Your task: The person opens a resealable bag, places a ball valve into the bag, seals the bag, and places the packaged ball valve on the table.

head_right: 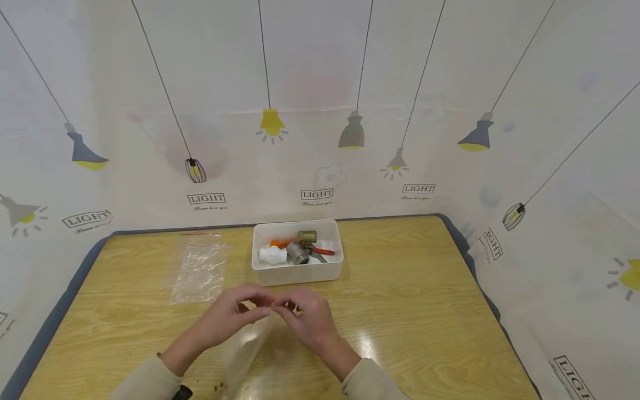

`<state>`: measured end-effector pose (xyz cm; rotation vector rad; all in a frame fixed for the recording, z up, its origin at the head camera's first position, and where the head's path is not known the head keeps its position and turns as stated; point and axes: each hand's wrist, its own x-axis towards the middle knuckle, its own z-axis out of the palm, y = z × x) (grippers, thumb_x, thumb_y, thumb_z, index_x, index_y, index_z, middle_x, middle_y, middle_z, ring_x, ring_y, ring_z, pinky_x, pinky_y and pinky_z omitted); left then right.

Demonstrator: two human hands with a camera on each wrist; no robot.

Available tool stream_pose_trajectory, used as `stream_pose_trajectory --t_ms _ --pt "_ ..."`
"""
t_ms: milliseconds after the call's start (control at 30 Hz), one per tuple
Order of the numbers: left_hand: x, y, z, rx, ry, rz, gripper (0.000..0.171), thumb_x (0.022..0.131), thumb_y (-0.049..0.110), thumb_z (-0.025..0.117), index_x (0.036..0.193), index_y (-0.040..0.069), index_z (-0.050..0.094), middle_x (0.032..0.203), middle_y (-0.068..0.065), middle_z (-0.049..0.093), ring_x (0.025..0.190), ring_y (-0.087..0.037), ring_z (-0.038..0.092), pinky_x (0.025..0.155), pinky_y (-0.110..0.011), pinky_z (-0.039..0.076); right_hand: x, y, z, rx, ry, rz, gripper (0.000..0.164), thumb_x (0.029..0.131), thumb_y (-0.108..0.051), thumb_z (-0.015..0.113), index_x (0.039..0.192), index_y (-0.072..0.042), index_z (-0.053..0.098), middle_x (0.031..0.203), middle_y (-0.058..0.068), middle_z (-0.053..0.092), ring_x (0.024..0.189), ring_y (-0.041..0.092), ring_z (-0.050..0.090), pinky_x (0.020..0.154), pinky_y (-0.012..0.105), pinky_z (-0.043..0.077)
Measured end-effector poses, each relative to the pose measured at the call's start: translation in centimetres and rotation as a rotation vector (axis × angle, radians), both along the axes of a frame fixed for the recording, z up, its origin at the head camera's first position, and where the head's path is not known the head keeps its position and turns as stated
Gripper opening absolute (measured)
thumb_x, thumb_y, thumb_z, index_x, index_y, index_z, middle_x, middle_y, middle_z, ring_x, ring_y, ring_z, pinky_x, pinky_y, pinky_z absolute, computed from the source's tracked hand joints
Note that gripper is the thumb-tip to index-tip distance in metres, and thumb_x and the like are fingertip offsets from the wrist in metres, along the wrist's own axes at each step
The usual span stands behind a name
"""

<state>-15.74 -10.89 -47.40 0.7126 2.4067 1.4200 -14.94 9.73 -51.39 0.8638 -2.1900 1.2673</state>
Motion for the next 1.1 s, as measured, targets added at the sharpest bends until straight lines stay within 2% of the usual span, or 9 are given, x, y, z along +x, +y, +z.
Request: stream_pose_trajectory --t_ms 233,300,500,633,800,1000,1100 --pt "-0.4 -0.3 -0.3 -0.079 0.156 -0.029 0.004 0.092 0.032 0.066 0.095 0.034 0.067 0.094 0.017 0.066 0.087 -0.002 0.060 0.066 -0.022 0.051 0.0 0.2 0.2 -0.005 -0.023 0.057 0.010 0.081 -0.007 0.077 0.087 -0.014 0.072 0.081 -0.001 0.072 0.068 0.007 0.060 0.058 0.024 0.052" --pt "-0.4 -0.3 -0.2 -0.106 0.245 -0.038 0.003 0.092 0.029 0.066 0.094 0.031 0.067 0.093 0.015 0.066 0.086 -0.002 0.060 0.065 -0.021 0.051 0.0 0.3 0.4 0.012 -0.037 0.074 0.008 0.083 -0.009 0.076 0.088 -0.015 0.071 0.083 -0.002 0.072 0.069 0.006 0.059 0.059 0.021 0.052" --pt "-0.3 0.0 -0.3 -0.204 0.590 -0.019 0.003 0.092 0.021 0.066 0.093 0.023 0.067 0.094 0.012 0.067 0.086 -0.002 0.062 0.075 -0.023 0.054 0.0 0.6 0.7 0.069 -0.057 0.097 0.006 0.086 -0.011 0.073 0.090 -0.014 0.070 0.086 -0.003 0.071 0.072 0.003 0.057 0.062 0.016 0.049" --pt "-0.2 0.3 -0.6 -0.208 0.711 -0.010 0.005 0.092 0.017 0.065 0.093 0.022 0.066 0.093 0.011 0.065 0.086 -0.002 0.062 0.075 -0.022 0.053 -0.1 0.8 0.7 0.080 -0.074 0.112 0.010 0.084 -0.007 0.074 0.090 -0.014 0.070 0.087 -0.003 0.071 0.073 0.003 0.055 0.060 0.018 0.048" --pt "-0.1 0.5 -0.7 -0.229 0.800 0.011 0.004 0.095 0.020 0.062 0.093 0.021 0.066 0.089 0.012 0.062 0.080 -0.002 0.059 0.068 -0.020 0.050 0.2 0.7 0.8 0.099 -0.119 0.095 0.008 0.086 -0.008 0.072 0.092 -0.013 0.069 0.089 -0.003 0.070 0.075 0.002 0.054 0.062 0.019 0.047" --pt "0.0 1.0 -0.9 -0.246 0.780 0.050 0.005 0.096 0.024 0.061 0.094 0.022 0.066 0.088 0.014 0.061 0.077 -0.001 0.056 0.066 -0.019 0.049 0.4 0.5 0.8 0.012 -0.292 0.080 0.006 0.089 -0.014 0.070 0.094 -0.013 0.066 0.089 -0.001 0.067 0.081 0.004 0.057 0.071 0.027 0.053" --pt "0.1 1.2 -1.1 -0.236 0.781 0.055 0.004 0.095 0.022 0.061 0.093 0.022 0.065 0.087 0.013 0.060 0.077 -0.002 0.055 0.066 -0.019 0.048 0.4 0.5 0.6 -0.014 -0.311 0.092 0.008 0.086 -0.014 0.071 0.091 -0.013 0.065 0.087 -0.001 0.067 0.082 0.006 0.059 0.074 0.029 0.053"
